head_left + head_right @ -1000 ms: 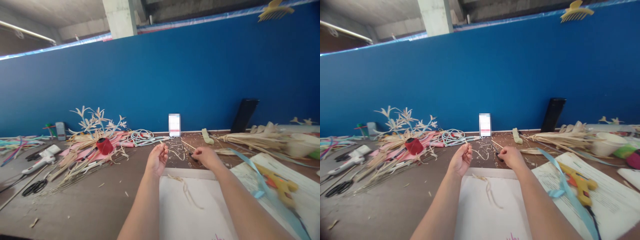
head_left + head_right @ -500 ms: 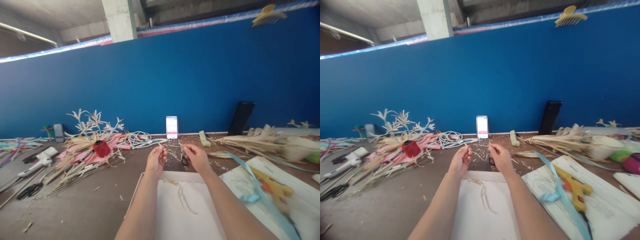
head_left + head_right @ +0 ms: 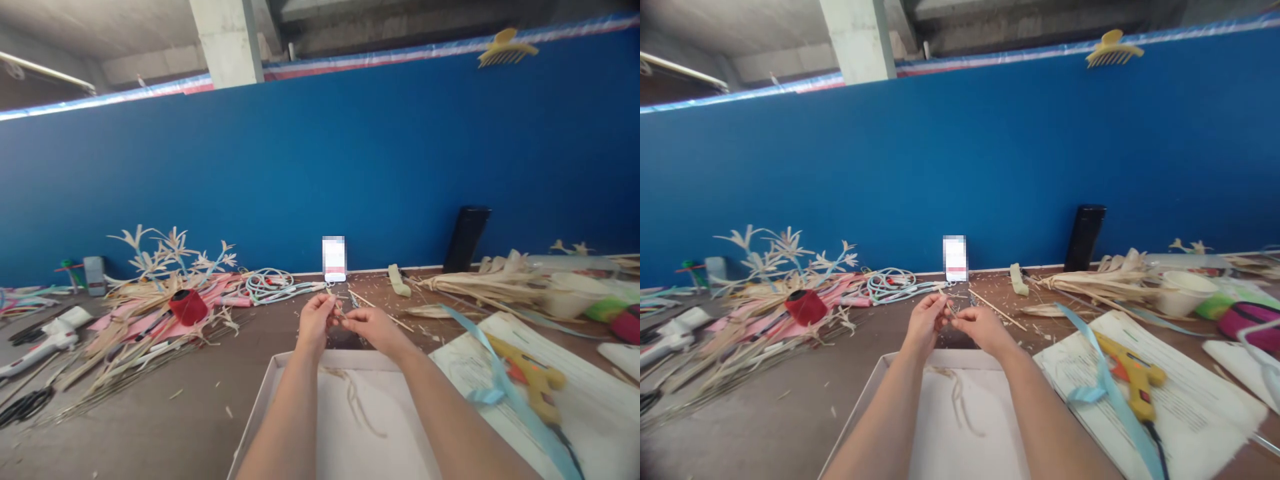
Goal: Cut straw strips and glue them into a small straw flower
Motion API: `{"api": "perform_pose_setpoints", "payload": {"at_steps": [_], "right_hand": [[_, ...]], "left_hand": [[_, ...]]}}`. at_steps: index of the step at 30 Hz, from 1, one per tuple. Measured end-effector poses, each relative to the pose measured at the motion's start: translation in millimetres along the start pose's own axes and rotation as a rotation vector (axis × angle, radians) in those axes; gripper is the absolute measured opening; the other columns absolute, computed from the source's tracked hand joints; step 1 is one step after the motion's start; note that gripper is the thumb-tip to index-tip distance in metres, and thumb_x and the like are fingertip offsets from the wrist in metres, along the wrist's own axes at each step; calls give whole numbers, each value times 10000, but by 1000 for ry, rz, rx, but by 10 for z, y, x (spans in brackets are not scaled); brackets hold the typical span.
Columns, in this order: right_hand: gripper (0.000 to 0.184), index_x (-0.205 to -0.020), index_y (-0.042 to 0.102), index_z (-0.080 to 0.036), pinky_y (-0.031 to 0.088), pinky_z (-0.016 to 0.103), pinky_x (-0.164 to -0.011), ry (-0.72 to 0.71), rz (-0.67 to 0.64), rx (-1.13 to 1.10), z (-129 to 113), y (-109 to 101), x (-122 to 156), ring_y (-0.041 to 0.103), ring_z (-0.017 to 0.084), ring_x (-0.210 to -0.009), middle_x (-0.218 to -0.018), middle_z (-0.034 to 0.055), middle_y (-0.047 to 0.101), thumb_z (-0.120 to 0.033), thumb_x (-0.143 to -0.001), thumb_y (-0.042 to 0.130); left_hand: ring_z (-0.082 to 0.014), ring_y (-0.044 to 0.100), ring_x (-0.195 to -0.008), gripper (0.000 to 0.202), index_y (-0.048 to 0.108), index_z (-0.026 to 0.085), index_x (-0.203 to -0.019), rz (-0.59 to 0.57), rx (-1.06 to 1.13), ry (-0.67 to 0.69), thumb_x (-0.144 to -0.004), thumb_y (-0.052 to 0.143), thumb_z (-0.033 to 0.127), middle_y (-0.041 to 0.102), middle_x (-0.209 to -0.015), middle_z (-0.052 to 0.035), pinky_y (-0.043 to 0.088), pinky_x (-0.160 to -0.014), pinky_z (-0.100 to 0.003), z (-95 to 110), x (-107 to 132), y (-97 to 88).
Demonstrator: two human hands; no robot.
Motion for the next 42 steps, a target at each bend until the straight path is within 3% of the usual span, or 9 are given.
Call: {"api": "perform_pose_setpoints", "payload": {"at_steps": [5, 9, 14, 19, 23, 26, 32, 36, 42], "right_hand": [[345, -796, 689, -172, 271, 197, -420, 87, -58, -119, 81, 45, 1, 411, 78, -475, -642, 7, 625, -480, -708, 559], [322, -901, 675, -169, 284, 182, -407, 136, -71, -241, 110, 94, -5, 439, 76, -498, -689, 22, 632, -406, -703, 583], [396, -987, 666, -192, 307, 205, -424, 105, 35, -175, 94, 29, -19, 385, 74, -430, -531, -38, 524, -450, -697, 589], [350, -825, 708, -176, 400, 241, -584, 3, 209, -57, 32, -116, -28, 536, 143, -627, -697, 15, 651, -472, -675, 597], [338, -772, 712, -181, 406, 256, -605, 53, 388, -44, 119, -243, -27, 558, 169, -648, -683, 20, 663, -479, -671, 589], [357, -763, 712, -175, 388, 257, -569, 79, 488, -69, 182, -311, -15, 532, 157, -580, -620, 15, 638, -494, -664, 587], [393, -734, 705, -150, 335, 245, -475, 41, 517, -92, 150, -310, 13, 446, 127, -464, -491, 1, 549, -512, -660, 570], [375, -713, 695, -149, 327, 236, -463, 31, 490, -115, 132, -279, 20, 433, 117, -450, -474, -8, 527, -498, -668, 564], [366, -718, 691, -153, 337, 235, -471, 30, 454, -113, 145, -237, 9, 455, 122, -468, -499, -1, 552, -491, -674, 557]], "left_hand": [[-47, 513, -539, 296, 593, 128, -762, 64, 17, 77, -606, 706, 353, 611, -764, -25, 401, -439, -139, 66, 30, -110], [-40, 466, -495, 288, 594, 136, -768, 107, 14, 101, -609, 708, 348, 528, -602, 32, 370, -426, -134, 82, 34, -159], [-32, 441, -462, 294, 586, 142, -755, 110, 9, 111, -601, 713, 357, 514, -581, 42, 339, -423, -139, 68, 48, -141], [-32, 428, -458, 299, 594, 130, -775, 108, -63, 136, -623, 691, 369, 551, -630, 11, 330, -435, -148, 91, 43, -155], [-72, 489, -562, 318, 593, 139, -840, 384, -276, 290, -695, 590, 422, 598, -789, -29, 388, -505, -183, 339, 85, -444], [-123, 540, -701, 251, 626, 173, -856, 588, -819, 386, -748, 521, 373, 619, -792, -29, 420, -671, -241, 577, 180, -551], [-184, 576, -795, 158, 682, 247, -713, 215, -1675, 64, -715, 523, 248, 661, -853, -48, 408, -696, -277, 380, 155, -349], [-195, 590, -812, 175, 696, 236, -764, 89, -1866, -17, -703, 532, 246, 666, -869, -77, 420, -706, -274, 269, 152, -308], [-197, 595, -806, 199, 684, 169, -785, 63, -1949, -24, -727, 496, 201, 658, -863, -108, 437, -705, -265, 196, 113, -295]]}}
Point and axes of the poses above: each hand's wrist, its own x-axis away from the middle knuckle, its own y-axis out of the palm, z = x × y, the point moved 6 cm from there along -x, towards the middle knuckle
